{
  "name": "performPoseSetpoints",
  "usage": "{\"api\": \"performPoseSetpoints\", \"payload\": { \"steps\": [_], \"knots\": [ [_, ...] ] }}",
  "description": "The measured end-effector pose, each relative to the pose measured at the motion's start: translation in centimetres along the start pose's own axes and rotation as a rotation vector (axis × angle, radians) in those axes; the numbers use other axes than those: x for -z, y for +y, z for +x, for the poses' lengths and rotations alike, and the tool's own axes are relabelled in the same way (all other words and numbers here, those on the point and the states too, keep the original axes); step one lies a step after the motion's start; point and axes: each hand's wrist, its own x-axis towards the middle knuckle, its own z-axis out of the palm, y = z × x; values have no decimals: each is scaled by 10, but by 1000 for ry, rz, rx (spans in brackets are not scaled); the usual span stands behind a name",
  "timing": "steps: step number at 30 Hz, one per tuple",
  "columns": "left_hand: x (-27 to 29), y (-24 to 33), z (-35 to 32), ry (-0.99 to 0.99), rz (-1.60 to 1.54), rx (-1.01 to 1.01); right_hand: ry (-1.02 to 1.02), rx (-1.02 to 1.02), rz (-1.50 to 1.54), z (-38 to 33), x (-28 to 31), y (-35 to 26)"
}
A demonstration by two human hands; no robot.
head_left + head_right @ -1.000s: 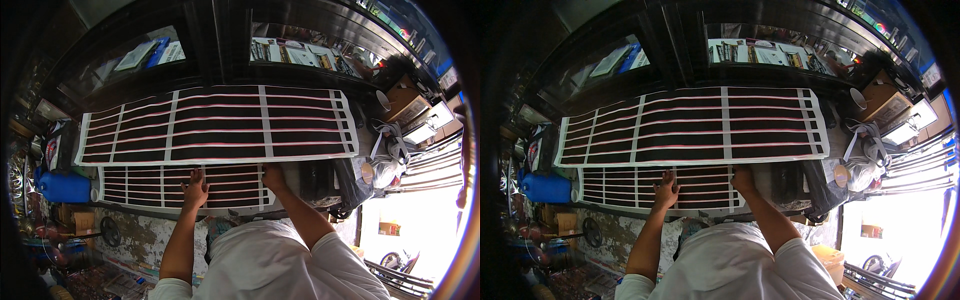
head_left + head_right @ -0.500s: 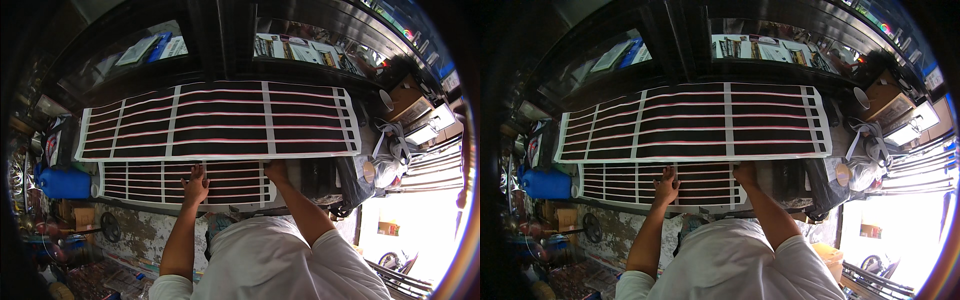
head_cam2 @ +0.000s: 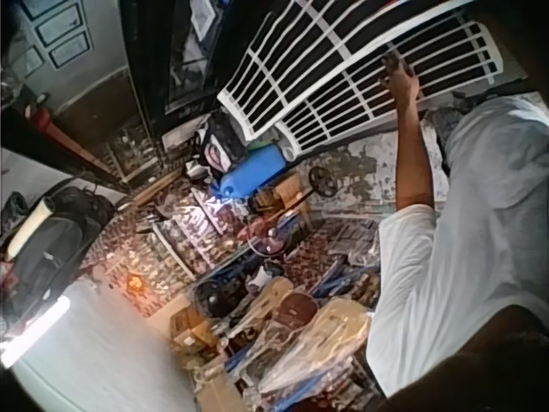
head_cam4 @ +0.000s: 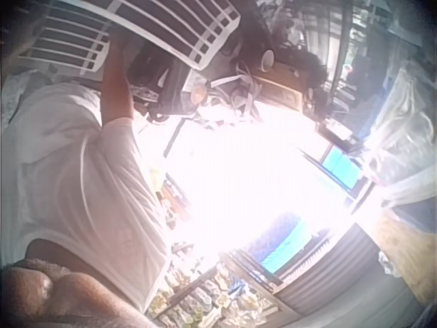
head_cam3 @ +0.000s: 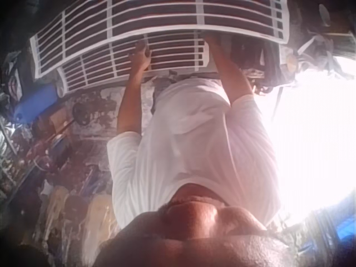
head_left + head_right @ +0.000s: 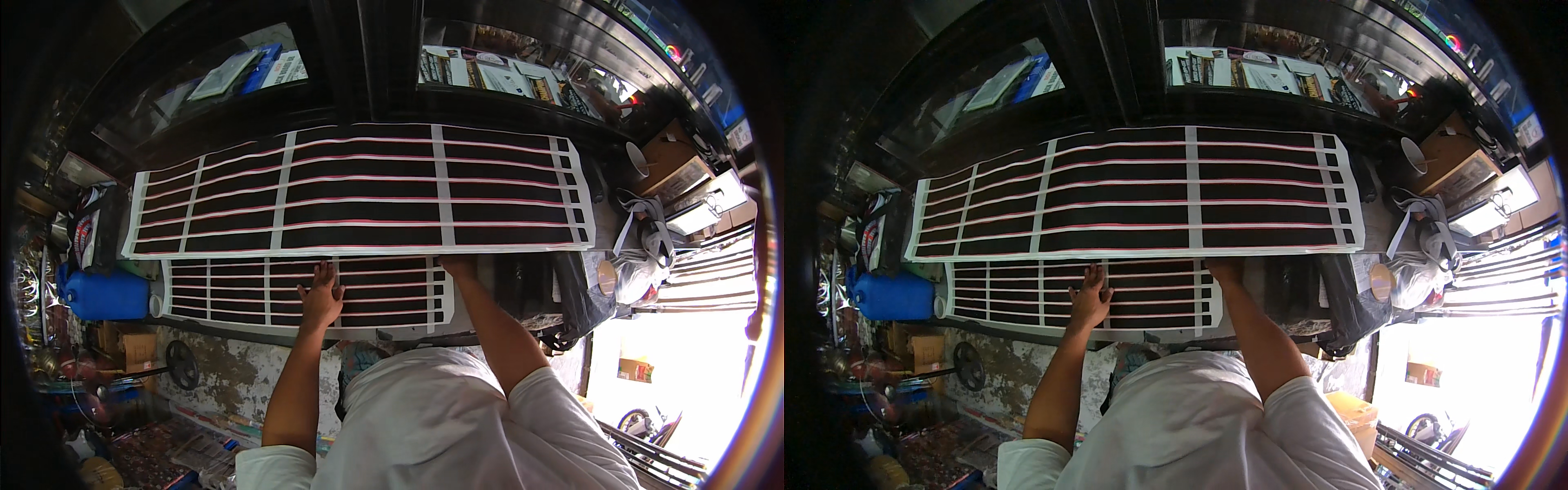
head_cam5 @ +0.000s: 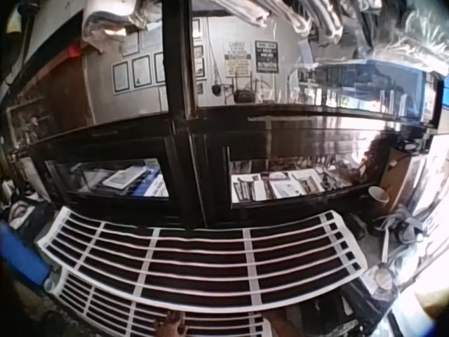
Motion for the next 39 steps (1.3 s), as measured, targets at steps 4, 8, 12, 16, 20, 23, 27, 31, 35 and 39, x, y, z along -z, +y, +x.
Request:
{"api": "performPoseSetpoints", "payload": {
  "steps": [4,8,12,16,20,23,27,31,35,39],
  "knots": [
    [1,3,2,15,-25,-20,12,-49,-45,0,5,-3],
    [0,1,1,15,-19,-4,-14,-49,-51,-5,11,-14],
    [-2,6,-5,109,39,-46,78,-24,94,-10,1,-8],
    [-18,20,-11,328,198,-177,146,41,118,-10,-14,11],
    [-22,47,-23,278,140,-402,81,42,174,-23,-2,-5],
    [-34,59,-27,263,96,-471,133,67,356,-27,4,-10],
    [-38,68,-27,240,114,-417,172,80,224,-26,2,-8],
    [-38,72,-26,229,105,-394,149,110,229,-20,-3,0],
    [-38,73,-26,230,130,-370,180,171,190,-17,-8,4],
    [-29,84,-23,254,97,-373,187,148,215,-9,-9,10]
  ]
}}
